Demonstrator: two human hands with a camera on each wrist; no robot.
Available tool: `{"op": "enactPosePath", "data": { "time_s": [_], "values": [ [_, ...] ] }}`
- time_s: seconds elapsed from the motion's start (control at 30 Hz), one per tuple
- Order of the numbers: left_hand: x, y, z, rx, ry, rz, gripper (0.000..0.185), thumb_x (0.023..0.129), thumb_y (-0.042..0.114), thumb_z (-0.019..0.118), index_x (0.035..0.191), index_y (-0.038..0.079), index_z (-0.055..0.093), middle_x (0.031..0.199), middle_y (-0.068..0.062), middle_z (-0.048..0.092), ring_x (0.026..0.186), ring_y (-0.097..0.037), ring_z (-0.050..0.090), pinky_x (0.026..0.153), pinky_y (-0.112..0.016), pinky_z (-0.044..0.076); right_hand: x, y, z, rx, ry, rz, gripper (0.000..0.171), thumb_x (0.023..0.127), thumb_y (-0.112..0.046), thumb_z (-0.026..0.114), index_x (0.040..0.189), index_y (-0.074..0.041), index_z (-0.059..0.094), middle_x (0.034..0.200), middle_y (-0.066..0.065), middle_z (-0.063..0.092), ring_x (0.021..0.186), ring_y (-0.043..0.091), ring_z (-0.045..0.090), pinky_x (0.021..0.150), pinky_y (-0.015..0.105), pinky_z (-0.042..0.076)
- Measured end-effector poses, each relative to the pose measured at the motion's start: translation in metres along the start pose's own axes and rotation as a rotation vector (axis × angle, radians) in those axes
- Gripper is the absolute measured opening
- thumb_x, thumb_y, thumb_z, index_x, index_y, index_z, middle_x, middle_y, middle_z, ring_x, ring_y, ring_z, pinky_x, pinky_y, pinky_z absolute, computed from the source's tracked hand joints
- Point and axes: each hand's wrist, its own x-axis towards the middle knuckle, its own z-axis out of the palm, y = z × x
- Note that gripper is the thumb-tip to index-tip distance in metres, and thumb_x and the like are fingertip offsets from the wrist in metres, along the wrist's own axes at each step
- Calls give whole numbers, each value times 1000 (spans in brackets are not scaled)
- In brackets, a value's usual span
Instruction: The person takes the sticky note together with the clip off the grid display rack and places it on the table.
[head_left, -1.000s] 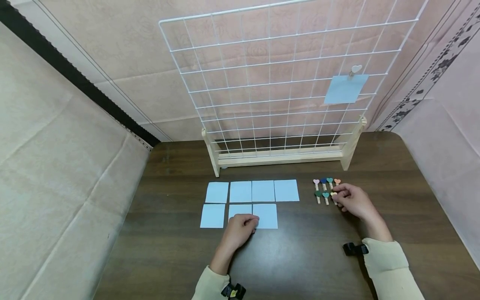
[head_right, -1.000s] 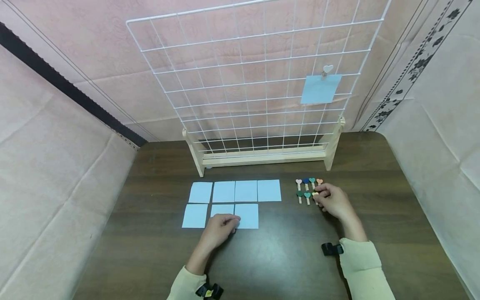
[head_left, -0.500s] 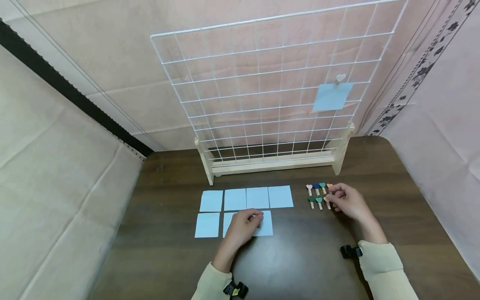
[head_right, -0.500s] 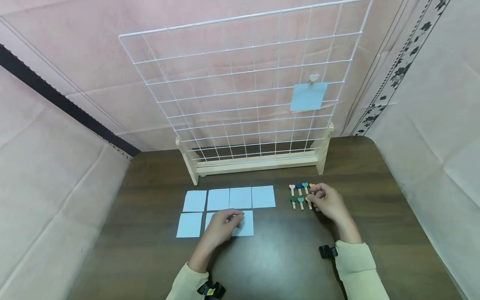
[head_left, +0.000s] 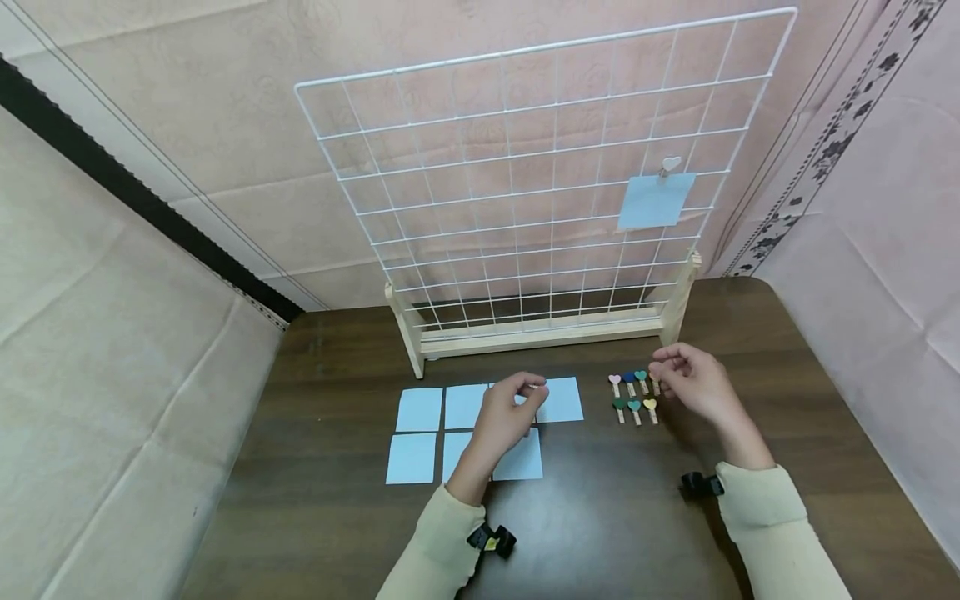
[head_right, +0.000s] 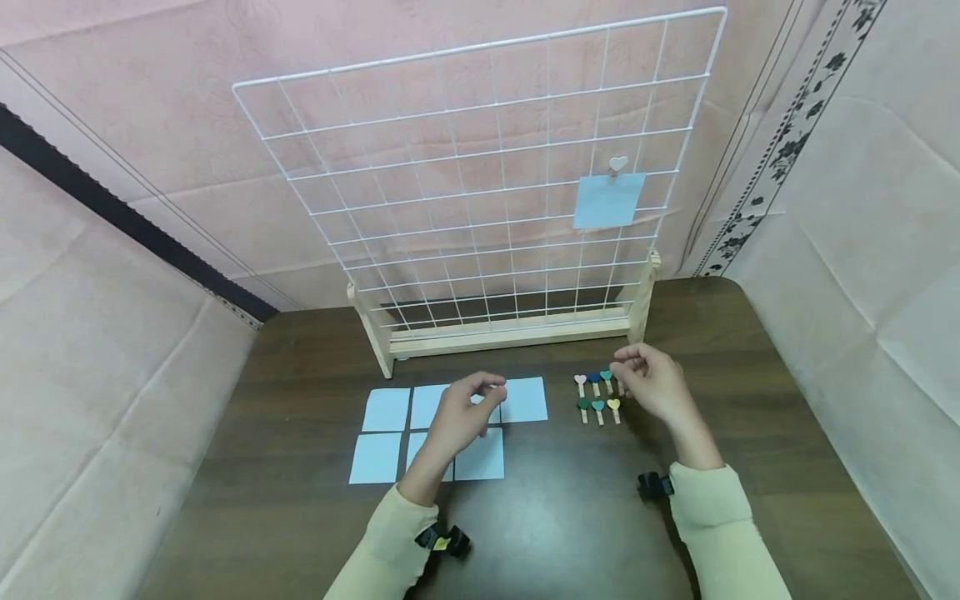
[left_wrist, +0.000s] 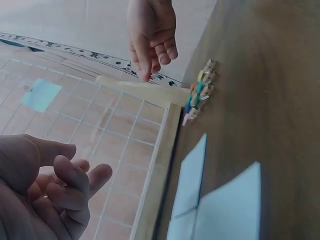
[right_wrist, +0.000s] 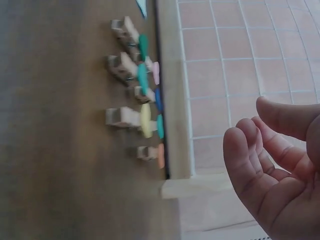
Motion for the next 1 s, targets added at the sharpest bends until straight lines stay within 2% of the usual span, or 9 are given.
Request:
{"op": "enactPosePath", "data": {
  "time_s": [0.07, 0.13, 0.2, 0.3, 0.37, 0.47, 0.73, 0.87, 1.0],
  "values": [
    [5, 5, 1, -12, 16, 13, 23, 106, 20, 66, 123, 7, 74, 100, -6, 72, 42, -11, 53, 47, -26, 50, 3, -7, -2, -9, 15, -29, 33, 108, -22, 64, 123, 7, 64, 104, 27, 71, 77, 29, 72, 67, 37, 62],
    [10, 10, 2, -33, 25, 25, 24, 106, 21, 66, 124, 8, 73, 104, -7, 72, 43, -22, 57, 46, -26, 49, 6, -14, -4, -17, 34, -61, 34, 109, -25, 63, 122, 6, 65, 105, 26, 70, 77, 24, 72, 66, 35, 61],
    [15, 14, 3, -51, 27, 31, 26, 106, 21, 66, 128, 8, 71, 108, -7, 74, 44, -25, 59, 44, -25, 46, 9, -21, -6, -22, 53, -87, 35, 109, -28, 62, 122, 4, 66, 104, 23, 70, 76, 20, 71, 65, 32, 60],
    [22, 21, 5, -76, 23, 43, 30, 106, 21, 65, 134, 9, 68, 113, -9, 75, 45, -26, 60, 43, -25, 43, 14, -33, -10, -26, 73, -116, 36, 109, -29, 61, 122, 4, 67, 102, 21, 70, 76, 19, 71, 65, 28, 59],
    [27, 25, 7, -78, 16, 50, 34, 106, 21, 65, 138, 10, 65, 116, -9, 76, 45, -15, 59, 43, -25, 41, 18, -41, -15, -26, 86, -131, 37, 110, -29, 59, 123, 5, 66, 102, 20, 70, 76, 18, 70, 66, 27, 59],
    [35, 32, 8, -74, 2, 69, 38, 107, 23, 65, 142, 10, 62, 123, -10, 74, 48, -13, 61, 44, -25, 39, 23, -53, -22, -22, 117, -154, 38, 111, -30, 57, 125, 5, 66, 98, 19, 69, 73, 14, 69, 64, 25, 58],
    [53, 50, 10, -137, 2, 86, 46, 109, 22, 58, 154, 13, 50, 140, -13, 66, 64, -25, 73, 58, -26, 51, 35, -82, -32, -31, 197, -199, 39, 111, -33, 56, 127, 2, 67, 97, 19, 69, 73, 7, 67, 59, 20, 53],
    [61, 60, 12, -176, 18, 103, 47, 111, 23, 56, 156, 13, 47, 141, -14, 65, 66, -31, 74, 53, -26, 49, 42, -92, -32, -24, 223, -234, 37, 111, -31, 57, 126, 1, 68, 103, 18, 69, 73, 4, 68, 61, 18, 53],
    [68, 69, 14, -191, 25, 126, 45, 110, 21, 57, 153, 9, 50, 138, -16, 66, 62, -25, 73, 48, -26, 47, 47, -102, -35, 12, 240, -273, 36, 111, -27, 57, 126, 4, 68, 106, 14, 66, 72, 6, 68, 62, 16, 53]
  ]
}}
